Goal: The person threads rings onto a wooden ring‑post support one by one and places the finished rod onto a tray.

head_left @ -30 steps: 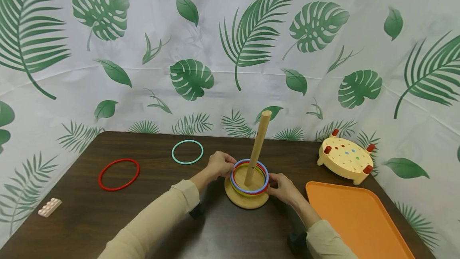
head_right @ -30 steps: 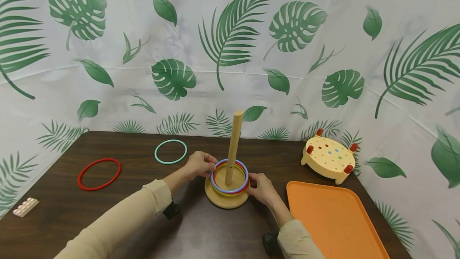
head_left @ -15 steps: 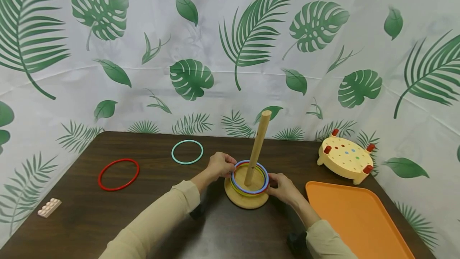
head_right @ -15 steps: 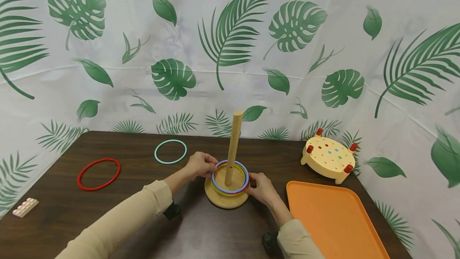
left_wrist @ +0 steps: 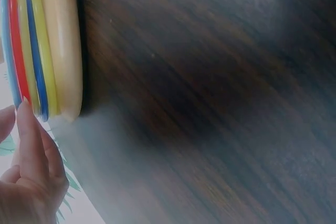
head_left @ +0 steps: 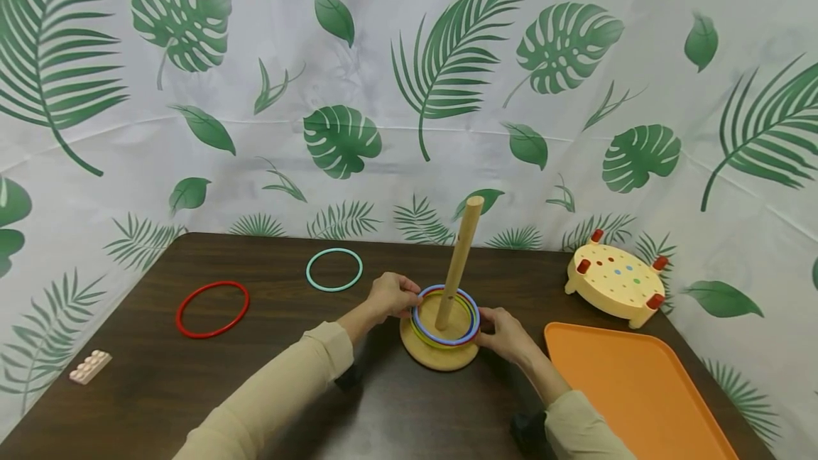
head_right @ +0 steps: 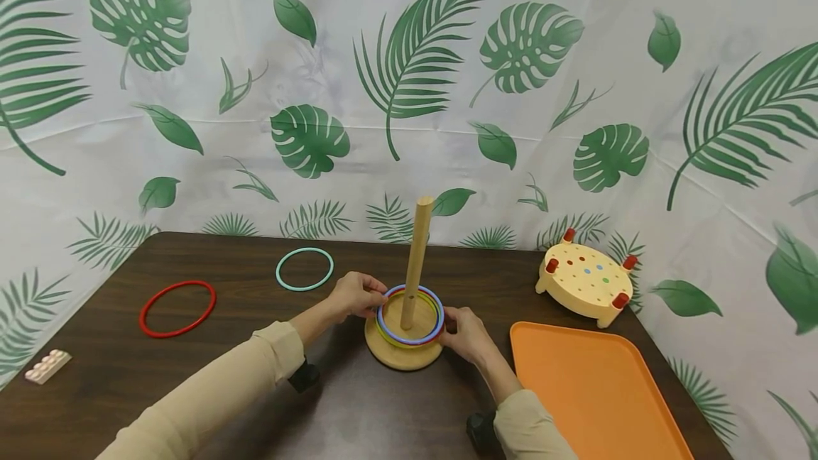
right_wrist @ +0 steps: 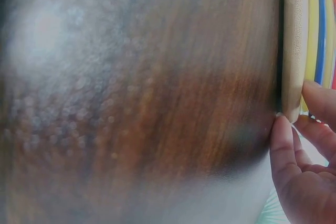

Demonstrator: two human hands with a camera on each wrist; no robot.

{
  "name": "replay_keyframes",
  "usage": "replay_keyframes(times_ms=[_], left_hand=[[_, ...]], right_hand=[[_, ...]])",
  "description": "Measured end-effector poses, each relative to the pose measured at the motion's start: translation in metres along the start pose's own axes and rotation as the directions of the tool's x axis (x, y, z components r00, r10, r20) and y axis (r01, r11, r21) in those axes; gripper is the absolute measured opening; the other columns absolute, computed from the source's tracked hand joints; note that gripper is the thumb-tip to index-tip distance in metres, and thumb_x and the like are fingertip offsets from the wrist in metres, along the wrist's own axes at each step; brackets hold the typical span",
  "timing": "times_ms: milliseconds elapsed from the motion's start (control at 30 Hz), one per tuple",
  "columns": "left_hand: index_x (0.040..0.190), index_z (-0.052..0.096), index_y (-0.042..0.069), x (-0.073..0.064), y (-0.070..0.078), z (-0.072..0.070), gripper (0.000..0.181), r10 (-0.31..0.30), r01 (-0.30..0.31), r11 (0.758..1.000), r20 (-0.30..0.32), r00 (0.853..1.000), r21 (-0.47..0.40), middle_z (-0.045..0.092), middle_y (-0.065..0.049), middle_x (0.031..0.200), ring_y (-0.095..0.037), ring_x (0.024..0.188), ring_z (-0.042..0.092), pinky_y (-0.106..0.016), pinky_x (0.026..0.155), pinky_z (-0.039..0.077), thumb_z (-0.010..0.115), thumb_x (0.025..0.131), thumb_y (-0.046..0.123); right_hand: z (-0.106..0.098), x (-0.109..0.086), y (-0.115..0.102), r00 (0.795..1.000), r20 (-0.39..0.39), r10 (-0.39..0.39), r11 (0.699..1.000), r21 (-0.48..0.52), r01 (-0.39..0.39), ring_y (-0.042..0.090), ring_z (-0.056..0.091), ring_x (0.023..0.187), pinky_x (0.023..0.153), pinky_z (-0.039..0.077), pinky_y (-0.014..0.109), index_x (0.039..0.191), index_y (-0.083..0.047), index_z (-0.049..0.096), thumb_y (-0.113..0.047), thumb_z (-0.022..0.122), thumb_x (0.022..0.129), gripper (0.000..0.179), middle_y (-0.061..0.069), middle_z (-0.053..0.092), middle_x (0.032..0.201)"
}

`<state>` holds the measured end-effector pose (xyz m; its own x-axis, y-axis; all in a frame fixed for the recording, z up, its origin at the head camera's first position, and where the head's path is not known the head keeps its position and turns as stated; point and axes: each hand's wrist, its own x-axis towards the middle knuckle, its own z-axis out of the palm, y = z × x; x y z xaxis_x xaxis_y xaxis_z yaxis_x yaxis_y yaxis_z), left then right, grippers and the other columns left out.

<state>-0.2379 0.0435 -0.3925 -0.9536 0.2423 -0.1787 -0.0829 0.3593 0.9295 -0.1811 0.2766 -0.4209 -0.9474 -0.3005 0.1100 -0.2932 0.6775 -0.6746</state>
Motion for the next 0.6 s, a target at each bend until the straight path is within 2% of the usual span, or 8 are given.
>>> replay_keyframes(times_ms=[133, 300, 433, 600], left_hand=[[0.097, 0.069, -0.005, -0.002, -0.001, -0.006, 0.016, 0.003, -0.003, 0.999, 0.015, 1.000, -0.041, 0.068, -0.012, 0.088, -0.020, 0.071, 0.068, -0.031, 0.063, 0.059, 0.069, 0.083, 0.002], [0.101, 0.067, -0.005, -0.008, -0.003, -0.022, 0.019, 0.006, -0.006, 0.998, 0.005, 1.000, -0.058, 0.068, -0.015, 0.094, -0.028, 0.085, 0.067, -0.033, 0.067, 0.059, 0.067, 0.085, 0.005], [0.104, 0.066, -0.004, -0.010, -0.009, -0.039, 0.020, 0.000, -0.002, 0.998, -0.021, 1.000, -0.066, 0.068, -0.015, 0.098, -0.034, 0.094, 0.064, -0.031, 0.066, 0.059, 0.066, 0.087, 0.006], [0.111, 0.063, -0.005, -0.013, -0.018, -0.066, 0.026, 0.008, -0.011, 0.999, -0.045, 0.999, -0.050, 0.066, -0.016, 0.103, -0.035, 0.102, 0.062, -0.033, 0.071, 0.059, 0.063, 0.089, 0.009]], right_hand=[[0.000, 0.000, -0.001, 1.000, 0.004, 0.005, 1.000, 0.011, -0.005, 0.029, 0.066, 0.086, 0.076, 0.056, 0.039, 0.112, 0.009, 0.062, -0.001, 0.072, 0.075, 0.039, 0.018, 0.068, 0.096], [0.000, 0.000, -0.001, 1.000, 0.000, 0.012, 1.000, -0.011, -0.012, 0.028, 0.066, 0.086, 0.076, 0.056, 0.038, 0.112, 0.008, 0.062, -0.002, 0.072, 0.075, 0.040, 0.016, 0.068, 0.095], [0.000, 0.001, -0.001, 1.000, 0.000, 0.023, 0.999, -0.034, -0.023, 0.025, 0.066, 0.086, 0.076, 0.054, 0.033, 0.113, 0.007, 0.062, -0.002, 0.071, 0.076, 0.039, 0.013, 0.069, 0.093], [-0.001, 0.001, -0.001, 1.000, 0.012, 0.026, 0.999, -0.027, -0.026, 0.025, 0.066, 0.087, 0.075, 0.054, 0.031, 0.113, 0.008, 0.062, -0.001, 0.070, 0.076, 0.039, 0.013, 0.070, 0.093]])
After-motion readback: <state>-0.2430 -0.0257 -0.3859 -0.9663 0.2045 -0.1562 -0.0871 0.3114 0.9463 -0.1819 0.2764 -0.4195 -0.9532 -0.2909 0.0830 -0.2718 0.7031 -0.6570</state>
